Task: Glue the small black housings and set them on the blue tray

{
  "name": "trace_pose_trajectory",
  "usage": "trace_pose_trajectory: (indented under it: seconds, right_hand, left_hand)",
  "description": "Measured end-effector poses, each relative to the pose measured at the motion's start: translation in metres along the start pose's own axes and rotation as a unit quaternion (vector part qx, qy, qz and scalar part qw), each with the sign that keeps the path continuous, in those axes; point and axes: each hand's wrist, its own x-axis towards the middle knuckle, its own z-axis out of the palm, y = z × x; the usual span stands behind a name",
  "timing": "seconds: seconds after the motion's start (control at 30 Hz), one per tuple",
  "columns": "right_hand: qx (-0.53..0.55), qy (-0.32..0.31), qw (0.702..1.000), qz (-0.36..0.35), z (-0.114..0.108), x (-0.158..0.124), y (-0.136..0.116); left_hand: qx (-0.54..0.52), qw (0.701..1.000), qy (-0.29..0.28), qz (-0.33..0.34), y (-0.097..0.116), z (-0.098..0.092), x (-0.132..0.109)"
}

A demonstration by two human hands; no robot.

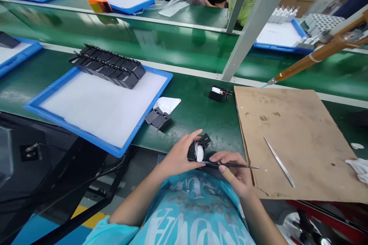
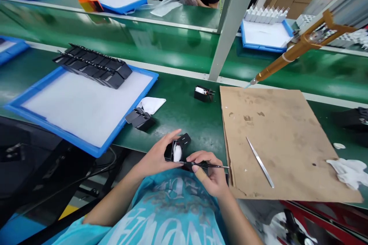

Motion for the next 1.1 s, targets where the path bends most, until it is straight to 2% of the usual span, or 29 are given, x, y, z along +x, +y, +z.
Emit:
trace_pose_trajectory:
  seconds: [0.93,1.1]
  right_hand:
    - [0.056,-0.013,0.997,0.044,-0.0045,0.0071,0.0052]
    - [0.072,-0.01,0.997,0.027,-0.0051,0.008,0.0058]
  left_hand:
    - [-0.018,0.999,-0.037,0.03,-0.0056,-0.0054,0.0033]
    - [-0.018,0.998,-0.035,0.039,-0.0067,-0.0048,0.003]
